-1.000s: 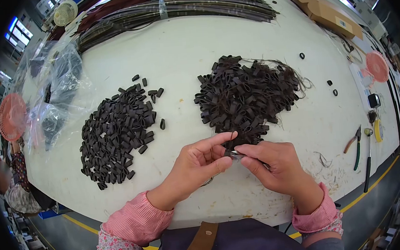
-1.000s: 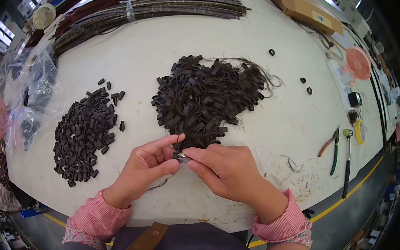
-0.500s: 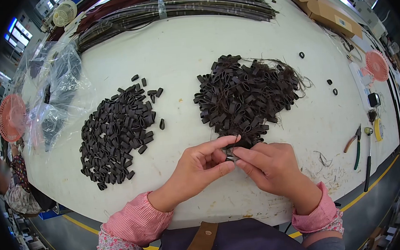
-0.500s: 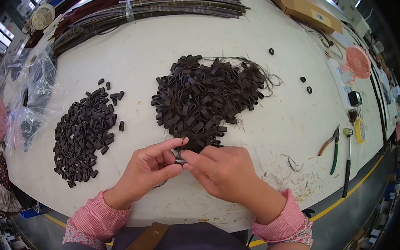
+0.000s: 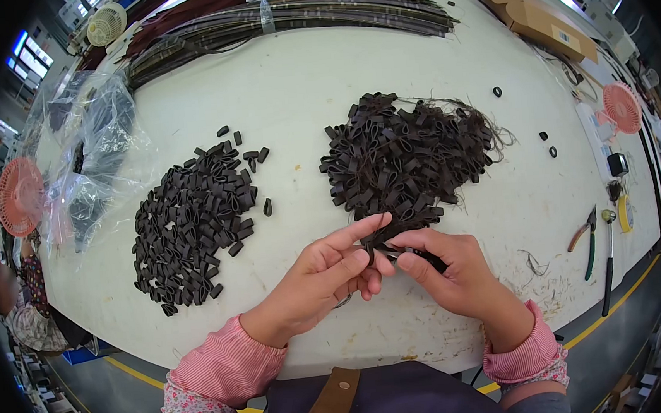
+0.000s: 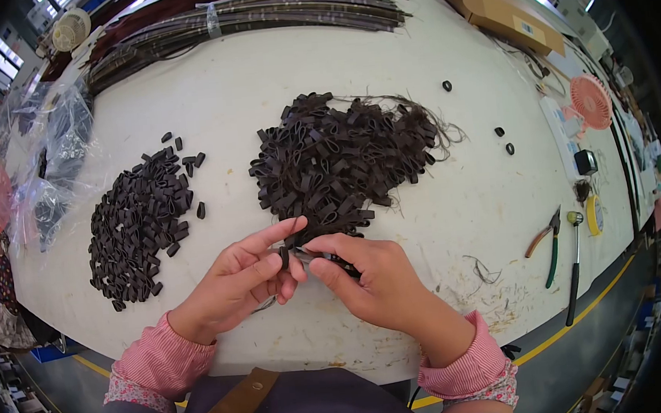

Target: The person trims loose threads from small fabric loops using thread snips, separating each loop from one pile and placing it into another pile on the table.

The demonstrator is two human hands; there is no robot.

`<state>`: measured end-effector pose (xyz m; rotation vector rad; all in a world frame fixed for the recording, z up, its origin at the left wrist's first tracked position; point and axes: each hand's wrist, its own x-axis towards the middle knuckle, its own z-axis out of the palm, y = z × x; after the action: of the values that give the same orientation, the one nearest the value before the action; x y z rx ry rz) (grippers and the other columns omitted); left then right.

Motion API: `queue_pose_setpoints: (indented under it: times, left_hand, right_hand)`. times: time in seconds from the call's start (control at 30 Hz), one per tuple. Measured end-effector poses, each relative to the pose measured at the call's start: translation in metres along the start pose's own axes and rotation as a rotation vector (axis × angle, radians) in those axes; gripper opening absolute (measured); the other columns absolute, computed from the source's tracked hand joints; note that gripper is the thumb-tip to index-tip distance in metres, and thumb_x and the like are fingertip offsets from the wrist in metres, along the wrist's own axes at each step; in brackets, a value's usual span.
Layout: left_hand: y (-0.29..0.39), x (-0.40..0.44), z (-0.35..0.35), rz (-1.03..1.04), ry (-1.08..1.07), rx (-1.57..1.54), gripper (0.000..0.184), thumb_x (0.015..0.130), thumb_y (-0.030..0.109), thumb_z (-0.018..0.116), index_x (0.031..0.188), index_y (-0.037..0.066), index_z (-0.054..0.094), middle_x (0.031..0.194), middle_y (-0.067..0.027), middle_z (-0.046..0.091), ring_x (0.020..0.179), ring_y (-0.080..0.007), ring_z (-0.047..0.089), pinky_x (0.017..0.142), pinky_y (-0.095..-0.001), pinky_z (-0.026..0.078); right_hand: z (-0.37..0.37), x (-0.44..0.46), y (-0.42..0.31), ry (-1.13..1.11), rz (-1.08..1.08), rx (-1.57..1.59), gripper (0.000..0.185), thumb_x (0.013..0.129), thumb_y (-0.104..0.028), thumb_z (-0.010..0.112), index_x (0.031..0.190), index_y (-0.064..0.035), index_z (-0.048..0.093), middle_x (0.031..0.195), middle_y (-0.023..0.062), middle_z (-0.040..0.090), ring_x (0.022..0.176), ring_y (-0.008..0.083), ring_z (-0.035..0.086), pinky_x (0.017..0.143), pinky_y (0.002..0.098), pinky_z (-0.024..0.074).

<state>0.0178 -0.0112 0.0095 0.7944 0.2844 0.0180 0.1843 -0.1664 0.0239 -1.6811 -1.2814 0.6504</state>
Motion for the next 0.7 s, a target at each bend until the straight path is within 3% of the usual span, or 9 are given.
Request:
queue_pose_setpoints:
  times: [0.3, 0.53, 0.63, 0.7]
  left_hand:
    - [0.0, 0.0, 0.001, -0.089, -0.102, -0.121, 0.053, 0.106, 0.016, 0.046, 0.155, 0.005, 0.03, 0.098, -0.005, 0.066, 0.075, -0.0098, 0.057, 0.07, -0.0234, 0.047]
    - [0.008, -0.002, 0.003, -0.116, -0.121, -0.117, 0.054, 0.106, 0.017, 0.047, 0.156, 0.005, 0.03, 0.096, -0.0048, 0.067, 0.076, -0.0095, 0.057, 0.069, -0.0228, 0.047]
    - [0.021, -0.005, 0.0, -0.048, -0.039, 0.015, 0.047, 0.104, 0.015, 0.05, 0.149, 0.004, 0.043, 0.096, -0.0047, 0.068, 0.077, -0.0094, 0.058, 0.071, -0.0227, 0.047]
    - [0.029, -0.006, -0.005, 0.218, 0.288, 0.489, 0.036, 0.098, 0.006, 0.05, 0.132, -0.001, 0.059, 0.101, -0.0083, 0.068, 0.08, -0.0118, 0.059, 0.079, -0.0258, 0.048]
  right_hand:
    - [0.006, 0.0, 0.004, -0.01, -0.036, 0.108, 0.021, 0.093, -0.015, 0.068, 0.11, -0.0026, 0.069, 0.09, 0.0125, 0.074, 0.076, 0.022, 0.072, 0.069, 0.0292, 0.0547]
    - [0.003, -0.001, -0.002, -0.031, 0.019, 0.089, 0.017, 0.095, -0.012, 0.066, 0.108, -0.0027, 0.071, 0.092, 0.0125, 0.074, 0.075, 0.0189, 0.071, 0.069, 0.028, 0.0544]
    - [0.001, 0.0, -0.003, 0.001, 0.078, 0.122, 0.019, 0.095, -0.013, 0.066, 0.111, -0.0031, 0.07, 0.088, 0.0098, 0.074, 0.073, 0.0145, 0.068, 0.069, 0.0267, 0.0529]
    - [0.001, 0.001, -0.002, 0.1, 0.089, 0.13, 0.022, 0.096, -0.016, 0.066, 0.114, -0.0037, 0.068, 0.085, 0.0066, 0.071, 0.073, 0.0107, 0.064, 0.069, 0.0258, 0.0512]
